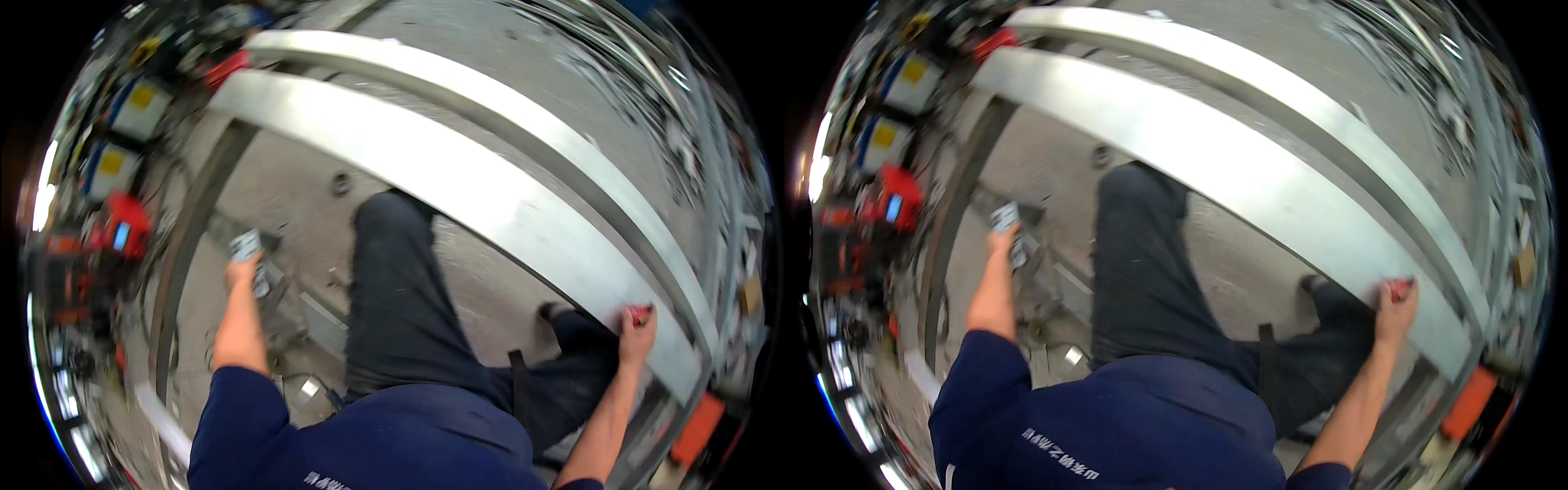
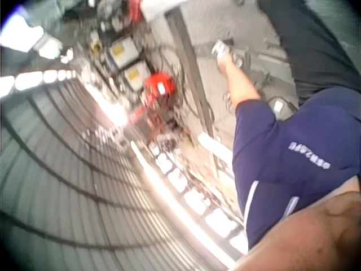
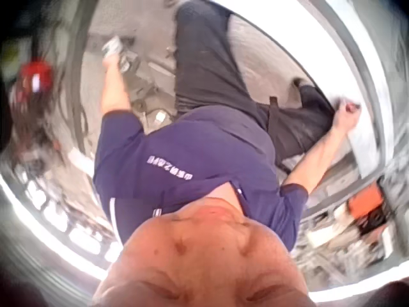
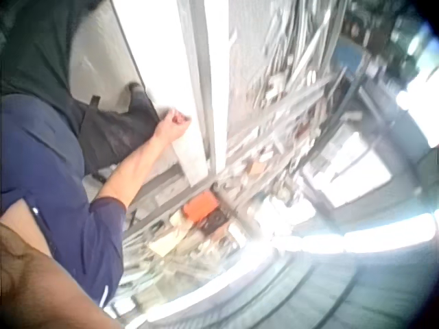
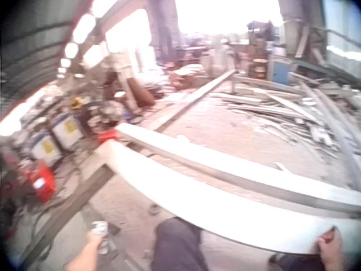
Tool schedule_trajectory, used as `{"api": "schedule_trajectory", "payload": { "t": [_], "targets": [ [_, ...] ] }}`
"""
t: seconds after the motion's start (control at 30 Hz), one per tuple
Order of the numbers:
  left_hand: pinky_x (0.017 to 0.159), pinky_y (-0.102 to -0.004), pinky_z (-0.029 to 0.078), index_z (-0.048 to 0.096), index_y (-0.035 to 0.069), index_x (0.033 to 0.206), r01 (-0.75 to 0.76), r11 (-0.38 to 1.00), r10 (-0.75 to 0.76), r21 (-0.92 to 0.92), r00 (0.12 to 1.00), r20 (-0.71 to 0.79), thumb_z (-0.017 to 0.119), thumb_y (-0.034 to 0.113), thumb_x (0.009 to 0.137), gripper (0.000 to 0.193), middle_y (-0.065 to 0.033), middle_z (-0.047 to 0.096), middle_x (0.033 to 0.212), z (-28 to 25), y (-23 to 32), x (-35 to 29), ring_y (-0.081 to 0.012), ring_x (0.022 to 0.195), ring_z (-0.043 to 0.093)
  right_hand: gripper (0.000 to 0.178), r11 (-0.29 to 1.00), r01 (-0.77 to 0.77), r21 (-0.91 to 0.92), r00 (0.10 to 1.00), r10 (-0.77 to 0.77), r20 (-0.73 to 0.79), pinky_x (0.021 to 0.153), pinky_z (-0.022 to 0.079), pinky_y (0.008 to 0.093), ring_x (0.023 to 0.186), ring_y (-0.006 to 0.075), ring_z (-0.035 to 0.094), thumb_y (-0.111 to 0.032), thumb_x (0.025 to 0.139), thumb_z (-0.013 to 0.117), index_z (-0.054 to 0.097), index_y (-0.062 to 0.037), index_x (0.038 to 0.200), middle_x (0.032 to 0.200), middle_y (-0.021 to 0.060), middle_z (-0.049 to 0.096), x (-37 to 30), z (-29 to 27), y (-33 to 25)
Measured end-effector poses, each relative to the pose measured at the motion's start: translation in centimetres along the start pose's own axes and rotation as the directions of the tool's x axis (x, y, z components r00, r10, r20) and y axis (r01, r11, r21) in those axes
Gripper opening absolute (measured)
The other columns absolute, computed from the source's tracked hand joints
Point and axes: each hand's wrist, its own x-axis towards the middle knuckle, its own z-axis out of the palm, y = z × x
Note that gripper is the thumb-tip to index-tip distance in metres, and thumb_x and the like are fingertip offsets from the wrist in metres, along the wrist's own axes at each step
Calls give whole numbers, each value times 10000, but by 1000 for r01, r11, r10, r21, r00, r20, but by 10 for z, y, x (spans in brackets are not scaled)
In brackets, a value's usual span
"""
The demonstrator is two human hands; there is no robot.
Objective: The person sits on the floor and measures a long metal bar using a tape measure and a pencil. They mark specific points on the bar and use a set square to draw perpendicular lines. The person also positions a metal bracket on the bar to check alignment.
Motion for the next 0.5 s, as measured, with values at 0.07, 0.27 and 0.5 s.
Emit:
{"api": "schedule_trajectory", "payload": {
  "t": [0.07,0.27,0.5],
  "targets": [
    [974,-459,553,778,-16,1154,-29,999,30,40,999,-27,900,637,662,827,-192,766,1186,12,0,0,-324,1096,727,491,982,-96,163,995,90,49,867,521,314,922,172,621,-151,898,806,590,67,1281,975,63,632,-2,-29,-29],
    [1065,-493,502,588,-125,1371,134,961,-75,244,969,-235,728,925,645,1285,-307,642,1357,1,-24,2,-411,1234,638,698,947,-322,18,925,318,-206,964,533,340,1056,232,707,-283,851,873,597,78,1381,1126,188,746,-19,-116,27],
    [1154,-491,420,547,-85,1419,-750,630,653,201,373,-659,791,476,947,772,-269,573,1447,-45,125,-47,-404,1362,533,564,673,-446,590,730,655,-195,607,428,222,692,56,529,-220,959,761,562,116,1367,884,1,628,-90,-182,27]
  ]
}}
